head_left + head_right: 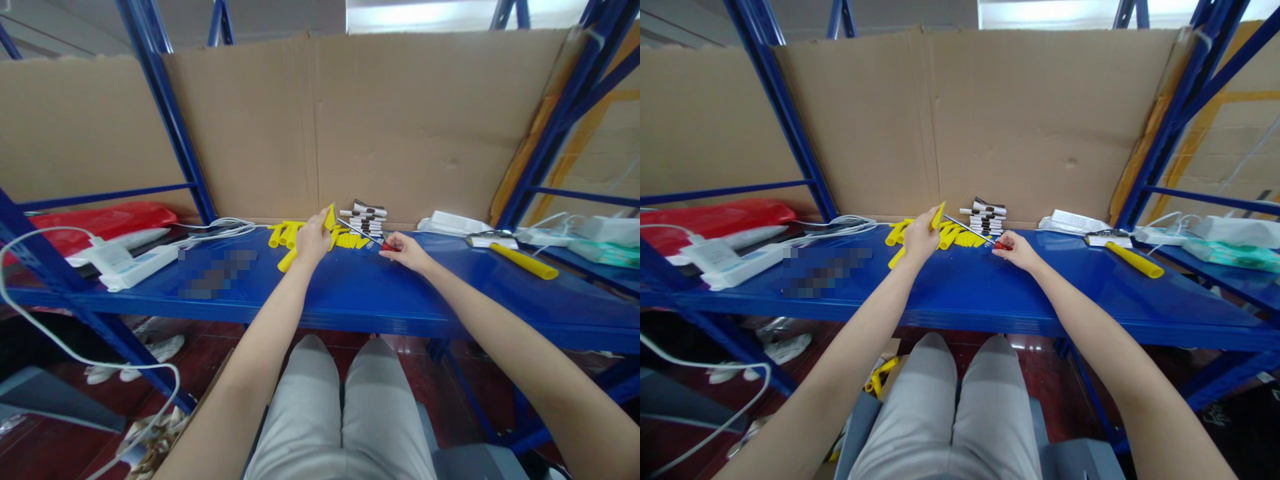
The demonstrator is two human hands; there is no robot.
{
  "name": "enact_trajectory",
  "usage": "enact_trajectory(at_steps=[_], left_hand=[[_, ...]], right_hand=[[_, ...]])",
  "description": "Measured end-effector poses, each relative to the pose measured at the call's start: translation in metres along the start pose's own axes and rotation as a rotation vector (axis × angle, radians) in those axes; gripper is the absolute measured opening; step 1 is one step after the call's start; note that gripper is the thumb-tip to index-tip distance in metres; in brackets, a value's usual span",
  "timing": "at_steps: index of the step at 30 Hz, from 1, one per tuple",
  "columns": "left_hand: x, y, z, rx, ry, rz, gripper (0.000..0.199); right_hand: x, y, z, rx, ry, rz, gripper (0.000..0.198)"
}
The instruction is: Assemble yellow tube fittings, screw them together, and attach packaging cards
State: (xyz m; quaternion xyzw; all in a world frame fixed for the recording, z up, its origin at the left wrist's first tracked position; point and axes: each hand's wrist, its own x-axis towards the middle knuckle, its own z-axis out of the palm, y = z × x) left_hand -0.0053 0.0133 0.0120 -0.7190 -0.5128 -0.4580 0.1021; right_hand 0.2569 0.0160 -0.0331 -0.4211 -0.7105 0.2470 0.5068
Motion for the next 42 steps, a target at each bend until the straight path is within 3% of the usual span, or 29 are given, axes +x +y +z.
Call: enact_trajectory(at_steps=[5,10,17,29,36,42], left_hand=[[-0.001,0.004,-0.003,0.014,-0.012,-0.015,0.059],[-0.001,0.007,-0.005,0.023,-0.035,-0.020,0.058],[-0.001,0.003,-0.002,-0.005,-0.012,0.005,0.059],[0.000,-0.002,0.004,-0.029,0.021,0.029,0.061],[-0.001,-0.001,0.002,-0.044,0.027,0.028,0.061],[-0.001,0.000,0.002,-0.038,0.019,0.025,0.062]], right_hand=[[0.001,0.001,-0.003,-0.062,0.026,-0.009,0.053],[0.002,0.002,-0.005,-0.037,-0.025,0.076,0.056],[0.003,0.009,-0.004,-0.011,0.082,0.066,0.059],[0.004,0.011,-0.008,0.000,0.002,0.120,0.054],[0.004,0.012,-0.006,0.003,0.050,0.100,0.061],[0.003,0.007,-0.008,0.008,0.038,0.114,0.055]])
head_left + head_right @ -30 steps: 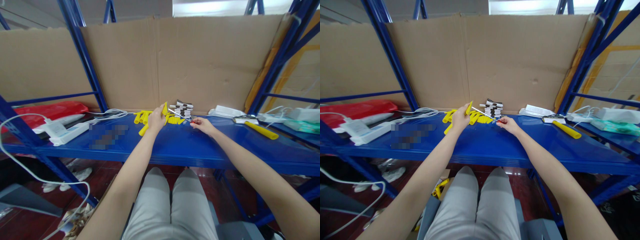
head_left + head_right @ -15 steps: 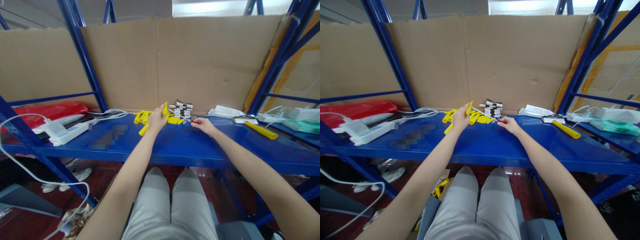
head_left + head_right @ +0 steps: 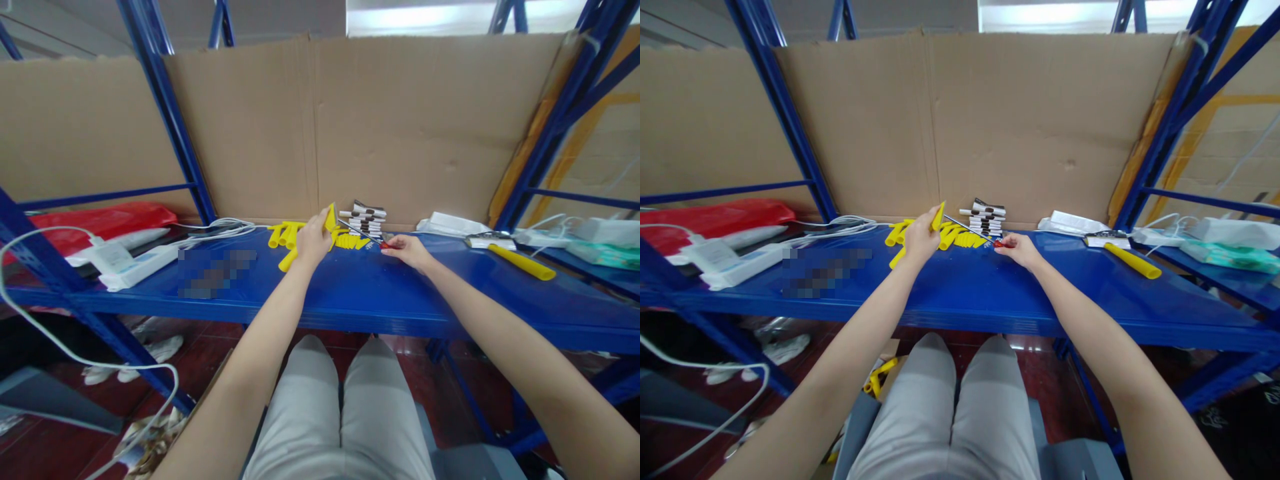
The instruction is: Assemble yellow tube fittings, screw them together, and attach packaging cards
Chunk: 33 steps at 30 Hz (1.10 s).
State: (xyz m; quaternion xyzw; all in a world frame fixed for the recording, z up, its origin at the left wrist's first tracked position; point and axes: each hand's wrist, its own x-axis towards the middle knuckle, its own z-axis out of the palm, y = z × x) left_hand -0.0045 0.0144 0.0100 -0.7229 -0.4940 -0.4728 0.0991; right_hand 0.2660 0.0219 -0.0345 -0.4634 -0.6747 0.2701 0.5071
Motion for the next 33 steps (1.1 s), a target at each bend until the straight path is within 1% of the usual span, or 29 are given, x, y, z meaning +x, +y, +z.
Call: enact_trajectory(at_steps=[6,8,12,16,20,26,28,33], left_hand=[[-0.0006,0.0008,-0.0014,-0.009,0.000,0.009,0.061],[-0.0008,0.0008,-0.0018,-0.019,0.010,0.010,0.061],[-0.0013,0.0001,-0.0019,-0.029,0.024,0.015,0.061],[-0.0016,-0.0008,-0.0001,-0.034,0.020,0.041,0.062],[-0.0014,-0.0023,0.0025,-0.034,0.021,0.073,0.062],[-0.0011,-0.0035,0.0013,-0.018,0.009,0.060,0.064],[-0.0013,-0.0032,0.0006,-0.022,0.004,0.062,0.064],[-0.0018,-0.0025,0.0007,-0.036,0.017,0.071,0.063]], right_hand=[[-0.0019,-0.0033,-0.0022,-0.039,-0.095,0.016,0.054],[-0.0019,-0.0023,-0.0014,-0.050,-0.104,0.009,0.053],[-0.0011,0.0007,0.0011,-0.048,-0.042,-0.037,0.055],[-0.0007,-0.0001,-0.0003,-0.056,0.004,-0.057,0.048],[-0.0014,-0.0028,-0.0055,-0.084,-0.037,-0.049,0.043],[-0.0018,-0.0030,-0.0045,-0.187,-0.120,-0.100,0.046],[-0.0017,-0.0022,-0.0025,-0.209,-0.104,-0.126,0.046],[-0.0016,-0.0002,0.0003,-0.185,-0.011,-0.161,0.051]])
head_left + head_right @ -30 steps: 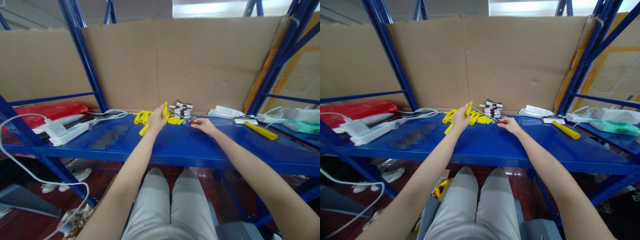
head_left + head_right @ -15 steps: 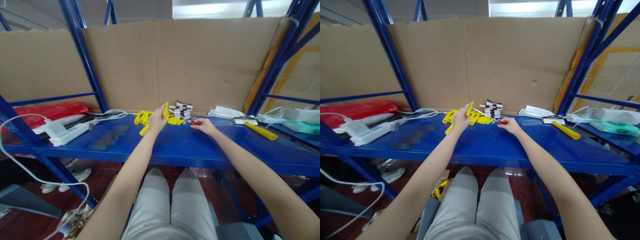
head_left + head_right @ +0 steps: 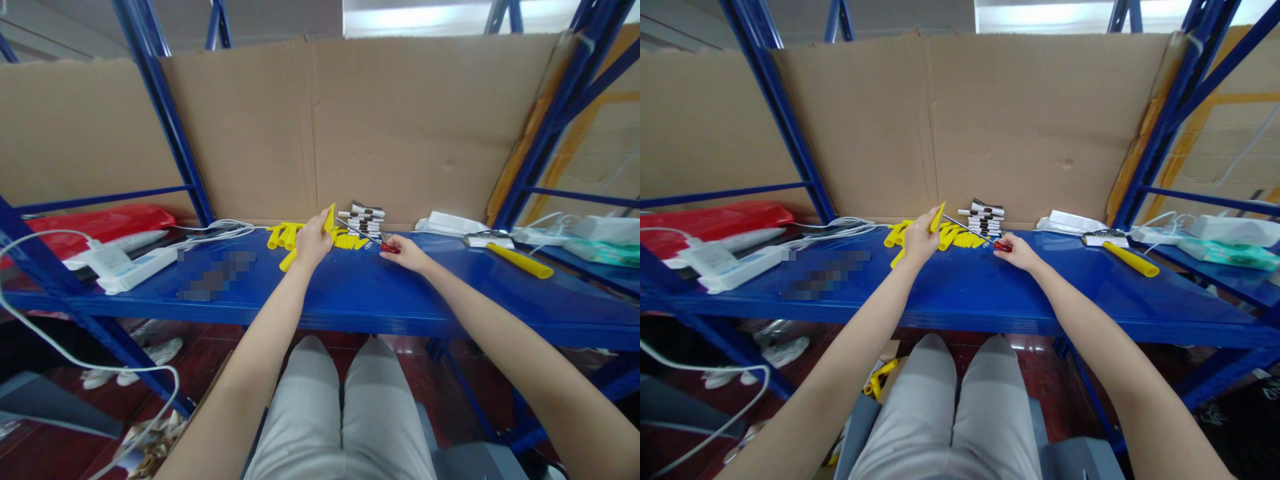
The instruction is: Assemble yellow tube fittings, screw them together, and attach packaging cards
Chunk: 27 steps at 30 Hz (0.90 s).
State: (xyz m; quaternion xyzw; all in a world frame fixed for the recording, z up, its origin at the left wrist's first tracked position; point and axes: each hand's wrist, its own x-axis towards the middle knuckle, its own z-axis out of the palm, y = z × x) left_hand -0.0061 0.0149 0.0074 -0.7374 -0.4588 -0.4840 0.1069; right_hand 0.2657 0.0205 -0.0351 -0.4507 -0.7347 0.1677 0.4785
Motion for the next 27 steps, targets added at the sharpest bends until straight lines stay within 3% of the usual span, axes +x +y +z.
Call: enact_trajectory(at_steps=[5,10,13,21,27], left_hand=[[0.000,0.001,0.000,0.004,-0.019,-0.007,0.060],[0.001,0.001,-0.001,0.016,-0.027,-0.018,0.061],[0.001,0.000,0.000,0.013,-0.015,-0.022,0.061],[0.001,-0.006,0.006,-0.079,0.038,0.018,0.059],[0.001,-0.006,0.006,-0.077,0.049,0.033,0.059]], right_hand=[[-0.002,-0.006,-0.003,-0.028,-0.008,0.018,0.055],[-0.004,-0.013,-0.007,-0.035,-0.122,0.070,0.060],[-0.003,-0.012,-0.006,-0.069,-0.151,0.036,0.058],[0.001,0.004,-0.001,-0.104,-0.021,-0.071,0.052],[0.001,0.000,-0.007,-0.132,-0.126,-0.077,0.048]])
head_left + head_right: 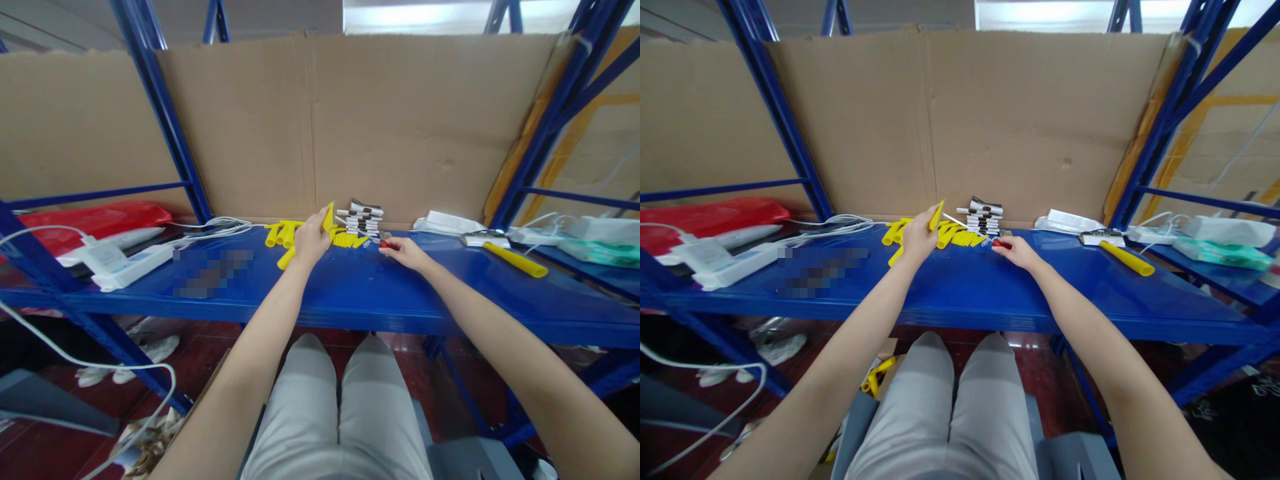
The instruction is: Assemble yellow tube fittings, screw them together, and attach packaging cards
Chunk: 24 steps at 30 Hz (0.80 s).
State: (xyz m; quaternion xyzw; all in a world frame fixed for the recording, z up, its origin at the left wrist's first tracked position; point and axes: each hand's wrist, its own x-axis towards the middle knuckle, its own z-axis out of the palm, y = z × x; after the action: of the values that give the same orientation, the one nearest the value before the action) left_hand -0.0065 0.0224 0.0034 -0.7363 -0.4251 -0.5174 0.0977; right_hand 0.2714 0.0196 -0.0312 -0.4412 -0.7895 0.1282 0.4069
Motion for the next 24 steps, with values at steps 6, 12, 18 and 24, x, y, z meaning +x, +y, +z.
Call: enact_trajectory(at_steps=[6,12,18,24], left_hand=[[0.000,0.005,-0.004,0.052,-0.012,-0.048,0.061],[0.001,0.007,-0.006,0.066,-0.021,-0.067,0.060],[0.002,0.007,-0.005,0.072,-0.054,-0.050,0.056],[0.002,0.002,-0.001,0.049,-0.027,-0.015,0.056]], right_hand=[[0.000,0.000,0.004,-0.007,0.014,-0.016,0.041],[-0.001,-0.002,0.011,-0.047,0.134,-0.054,0.037],[-0.001,0.001,0.006,0.015,0.109,-0.009,0.046],[0.000,0.002,0.008,0.113,0.080,0.034,0.051]])
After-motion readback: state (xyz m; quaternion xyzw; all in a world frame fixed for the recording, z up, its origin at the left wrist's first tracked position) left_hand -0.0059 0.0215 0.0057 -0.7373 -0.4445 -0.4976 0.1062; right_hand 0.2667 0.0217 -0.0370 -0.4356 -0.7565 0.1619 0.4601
